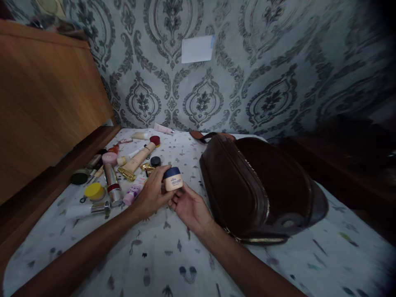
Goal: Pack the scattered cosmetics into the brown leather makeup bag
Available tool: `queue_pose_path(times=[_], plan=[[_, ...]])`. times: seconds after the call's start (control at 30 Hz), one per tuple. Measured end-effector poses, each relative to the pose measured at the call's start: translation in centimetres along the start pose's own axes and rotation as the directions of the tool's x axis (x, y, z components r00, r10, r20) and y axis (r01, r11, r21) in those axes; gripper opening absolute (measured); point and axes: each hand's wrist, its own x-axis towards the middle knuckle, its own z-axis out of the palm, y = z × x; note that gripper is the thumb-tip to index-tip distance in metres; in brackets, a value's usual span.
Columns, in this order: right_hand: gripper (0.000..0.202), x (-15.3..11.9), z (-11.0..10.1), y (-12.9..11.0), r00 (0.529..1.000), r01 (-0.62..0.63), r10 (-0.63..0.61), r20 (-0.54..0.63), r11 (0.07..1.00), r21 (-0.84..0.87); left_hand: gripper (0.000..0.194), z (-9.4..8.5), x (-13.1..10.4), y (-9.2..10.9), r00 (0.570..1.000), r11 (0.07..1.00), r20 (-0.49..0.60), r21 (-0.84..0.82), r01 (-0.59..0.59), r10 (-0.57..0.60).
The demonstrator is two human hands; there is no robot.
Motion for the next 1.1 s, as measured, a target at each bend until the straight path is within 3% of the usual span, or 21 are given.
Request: queue_pose_path(times=[0.47, 0.73, 1.1], plan=[[0.022, -0.06, 0.26, -0.06, 1.0, -0.005, 0.005, -0.011, 0.999, 0.039, 0.059, -0.2, -0.08, 0.01, 0.998, 0.997, -0.013, 0.028, -0.069, 0.069], [0.022, -0.13, 0.24, 0.0, 1.0, 0.014, -0.014, 0.026, 1.0, 0.013, 0.062, 0.06, -0.12, -0.17, 0.998, 0.998, -0.023, 0.019, -0.058, 0.058], [0.028, -0.25, 0.52, -0.04, 1.0, 0.012, -0.012, -0.01, 1.0, 0.027, 0.06, 0.09, -0.18, -0.06, 0.998, 0.999, -0.029, 0.008, -0.047, 0.047]])
